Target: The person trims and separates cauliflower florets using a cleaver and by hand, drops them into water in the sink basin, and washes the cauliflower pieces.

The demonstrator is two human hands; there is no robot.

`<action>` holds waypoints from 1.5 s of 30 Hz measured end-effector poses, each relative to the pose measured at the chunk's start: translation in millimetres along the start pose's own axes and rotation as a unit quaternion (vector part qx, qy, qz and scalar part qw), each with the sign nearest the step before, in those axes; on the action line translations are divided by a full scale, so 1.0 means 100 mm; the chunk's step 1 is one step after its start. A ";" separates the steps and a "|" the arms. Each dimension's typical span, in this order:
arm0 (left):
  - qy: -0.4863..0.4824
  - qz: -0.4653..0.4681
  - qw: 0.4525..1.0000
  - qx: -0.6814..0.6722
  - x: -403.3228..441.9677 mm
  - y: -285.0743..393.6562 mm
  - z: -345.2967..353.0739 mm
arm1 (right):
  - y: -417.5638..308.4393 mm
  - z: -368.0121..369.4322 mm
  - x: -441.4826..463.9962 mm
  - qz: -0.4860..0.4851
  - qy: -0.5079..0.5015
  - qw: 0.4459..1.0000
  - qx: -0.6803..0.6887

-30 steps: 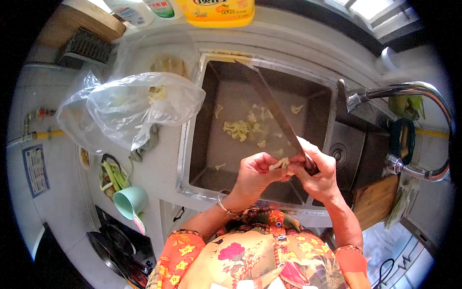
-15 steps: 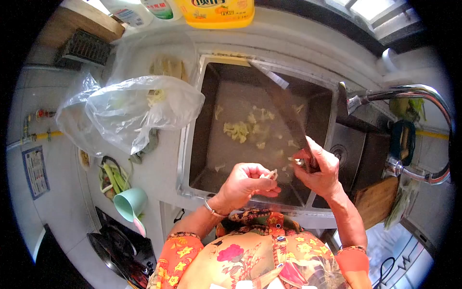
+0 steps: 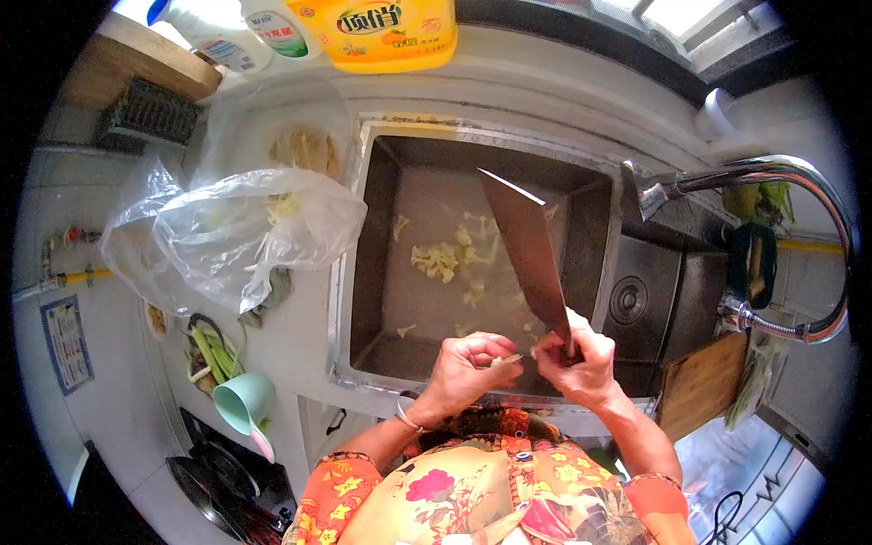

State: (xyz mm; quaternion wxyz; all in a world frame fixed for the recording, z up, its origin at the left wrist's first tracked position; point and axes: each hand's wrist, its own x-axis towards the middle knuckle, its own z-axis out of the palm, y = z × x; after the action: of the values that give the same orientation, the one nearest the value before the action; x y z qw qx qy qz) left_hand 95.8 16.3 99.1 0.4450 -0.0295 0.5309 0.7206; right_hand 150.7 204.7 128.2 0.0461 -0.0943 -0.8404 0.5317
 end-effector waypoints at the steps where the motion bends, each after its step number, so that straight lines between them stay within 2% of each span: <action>1: -0.004 -0.017 1.000 0.015 0.01 0.03 -0.04 | 0.10 -0.04 -0.02 -0.030 -0.005 0.999 -0.032; 2: -0.004 -0.017 1.000 0.015 0.02 0.08 -0.10 | 0.11 -0.10 -0.03 -0.027 -0.009 0.998 -0.062; 4: -0.047 -0.020 0.968 0.244 0.09 0.21 -0.24 | 0.15 -0.12 -0.05 -0.021 0.030 0.997 -0.074; 5: -0.062 -0.032 0.951 0.302 0.13 0.26 -0.28 | 0.15 -0.12 -0.06 -0.007 0.051 0.998 -0.039; 6: -0.059 -0.034 0.951 0.302 0.18 0.22 -0.33 | 0.15 -0.11 -0.07 -0.008 0.048 0.998 -0.036; 8: -0.073 0.074 0.839 0.534 0.36 0.00 -0.51 | 0.16 -0.12 -0.07 -0.005 0.067 0.996 -0.059; 9: -0.075 0.022 0.833 0.548 0.49 -0.09 -0.63 | 0.14 -0.12 -0.07 -0.001 0.072 0.995 -0.063; 11: 0.076 0.133 0.721 0.676 0.76 -0.44 -0.95 | 0.13 -0.11 -0.07 -0.002 0.070 0.996 -0.062; 13: 0.160 0.095 0.720 0.669 0.99 -0.37 -1.06 | 0.11 -0.09 -0.08 -0.002 0.067 0.996 -0.060; 14: 0.159 0.094 0.719 0.670 1.11 -0.40 -1.14 | 0.10 -0.07 -0.08 0.006 0.075 0.996 -0.053; 17: 0.188 0.038 0.768 0.611 1.39 -0.59 -1.36 | 0.10 -0.05 -0.08 0.009 0.085 0.995 -0.050; 19: 0.222 0.005 0.771 0.597 1.51 -0.67 -1.41 | 0.09 -0.06 -0.08 0.004 0.088 0.994 -0.057; 20: 0.221 0.006 0.772 0.596 1.58 -0.80 -1.50 | 0.06 -0.06 -0.07 0.012 0.087 0.995 -0.053; 22: 0.229 -0.007 0.841 0.490 1.71 -1.04 -1.68 | 0.03 -0.08 -0.07 0.020 0.087 0.995 -0.049; 26: 0.215 -0.076 0.873 0.432 1.57 -0.84 -1.47 | 0.02 -0.10 -0.11 0.040 0.075 0.996 -0.031; 28: 0.203 -0.038 0.918 0.338 1.34 -0.65 -1.18 | 0.01 -0.09 -0.13 0.047 0.069 0.996 -0.029; 29: 0.204 -0.037 0.918 0.338 1.21 -0.59 -1.06 | -0.01 -0.07 -0.14 0.040 0.066 0.997 -0.006; 31: 0.221 0.066 0.939 0.257 0.97 -0.46 -0.82 | -0.03 -0.06 -0.18 0.033 0.063 0.997 0.018; 32: 0.225 0.101 0.942 0.229 0.85 -0.36 -0.72 | -0.03 -0.07 -0.23 0.077 0.030 0.995 0.053; 33: 0.182 0.089 0.953 0.225 0.73 -0.21 -0.60 | -0.04 -0.08 -0.26 0.121 -0.004 0.989 0.087; 34: 0.139 0.076 0.963 0.220 0.63 -0.12 -0.52 | -0.11 -0.08 -0.26 0.121 -0.006 0.989 0.087; 35: 0.128 0.072 0.961 0.236 0.56 -0.11 -0.47 | -0.23 -0.07 -0.23 0.108 -0.008 0.990 0.093; 39: 0.112 0.136 0.974 0.140 0.34 -0.05 -0.15 | -0.44 -0.11 -0.26 0.058 -0.017 0.997 0.043; 41: 0.112 0.181 0.976 0.035 0.25 -0.02 -0.03 | -0.45 -0.17 -0.33 0.039 -0.042 0.998 -0.007; 42: 0.113 0.183 0.976 0.033 0.21 0.01 0.00 | -0.48 -0.20 -0.36 0.038 -0.043 0.998 -0.009; 44: 0.107 0.233 0.958 0.128 0.15 0.04 0.02 | -0.54 -0.24 -0.37 0.008 -0.075 0.996 -0.038; 45: 0.088 0.237 0.964 0.081 0.14 0.01 0.04 | -0.58 -0.23 -0.37 -0.009 -0.071 0.997 -0.037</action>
State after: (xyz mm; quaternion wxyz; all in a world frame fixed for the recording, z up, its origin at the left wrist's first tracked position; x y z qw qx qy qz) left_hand 88.3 28.0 93.7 0.2142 0.0701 0.6159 0.7549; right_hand 184.9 192.9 191.6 -0.0125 -0.0499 -0.8615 0.5052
